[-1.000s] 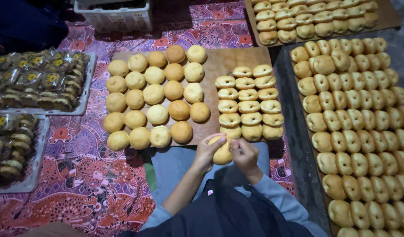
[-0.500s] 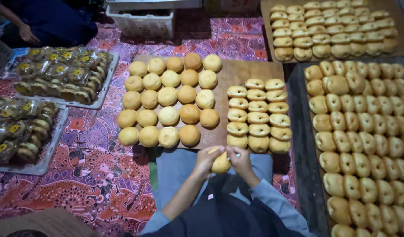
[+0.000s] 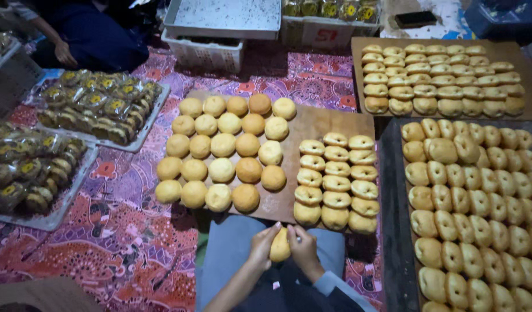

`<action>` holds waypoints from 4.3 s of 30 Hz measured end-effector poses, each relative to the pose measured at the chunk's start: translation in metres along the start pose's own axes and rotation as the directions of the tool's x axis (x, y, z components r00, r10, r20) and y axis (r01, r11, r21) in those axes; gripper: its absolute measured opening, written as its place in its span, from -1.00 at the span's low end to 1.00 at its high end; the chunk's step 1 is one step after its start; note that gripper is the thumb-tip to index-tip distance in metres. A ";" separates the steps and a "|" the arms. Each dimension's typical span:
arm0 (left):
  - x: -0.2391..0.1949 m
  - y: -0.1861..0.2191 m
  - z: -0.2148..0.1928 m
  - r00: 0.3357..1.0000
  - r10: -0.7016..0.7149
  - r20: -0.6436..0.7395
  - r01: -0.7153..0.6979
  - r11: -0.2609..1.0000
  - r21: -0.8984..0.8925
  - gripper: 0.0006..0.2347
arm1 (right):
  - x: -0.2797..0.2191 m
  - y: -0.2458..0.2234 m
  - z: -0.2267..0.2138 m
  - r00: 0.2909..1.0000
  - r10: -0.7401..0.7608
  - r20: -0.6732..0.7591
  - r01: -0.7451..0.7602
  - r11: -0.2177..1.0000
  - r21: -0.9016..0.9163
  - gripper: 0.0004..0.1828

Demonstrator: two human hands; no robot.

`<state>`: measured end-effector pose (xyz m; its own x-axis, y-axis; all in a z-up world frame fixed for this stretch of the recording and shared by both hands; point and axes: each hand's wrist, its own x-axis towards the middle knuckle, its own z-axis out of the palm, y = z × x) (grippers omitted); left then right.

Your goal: The person sits on the floor and uses a small knife to cut round buns in half, placing the cut buns on a wooden board. The person handles the buns one at a time, slicing them and arranging them in rows.

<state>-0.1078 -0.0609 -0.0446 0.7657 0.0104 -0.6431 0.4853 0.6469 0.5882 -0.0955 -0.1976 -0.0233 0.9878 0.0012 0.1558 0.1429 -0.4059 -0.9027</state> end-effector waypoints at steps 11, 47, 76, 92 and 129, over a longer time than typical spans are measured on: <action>0.026 0.023 0.005 0.998 -0.014 -0.067 0.002 0.985 -0.175 -0.74 | 0.046 -0.001 0.015 0.978 -0.195 -0.073 0.170 0.950 -0.262 -0.73; 0.006 0.116 -0.052 0.941 0.169 0.293 -0.237 0.947 0.217 -0.58 | 0.034 -0.062 0.083 0.919 -0.345 -0.189 0.238 0.870 -0.432 -0.65; 0.074 0.078 0.005 0.414 0.299 0.860 -0.760 -0.406 0.508 -0.59 | -0.105 0.073 -0.123 0.837 0.281 -0.469 -0.370 0.923 -0.107 -0.76; 0.110 0.128 0.026 0.677 0.448 0.585 -0.574 -0.178 0.800 -0.51 | 0.007 -0.026 -0.045 0.947 0.093 -0.308 -0.097 0.995 0.002 -0.72; -0.008 0.080 0.026 0.925 0.070 0.373 -0.120 0.986 0.113 -0.75 | 0.023 -0.095 -0.020 0.900 -0.409 -0.150 0.347 0.882 -0.318 -0.76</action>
<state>-0.0642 -0.0293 0.0204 0.8999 -0.2298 -0.3707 0.4343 0.5505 0.7130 -0.0873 -0.1774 0.0741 0.8216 0.0300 0.5692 0.4493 -0.6486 -0.6144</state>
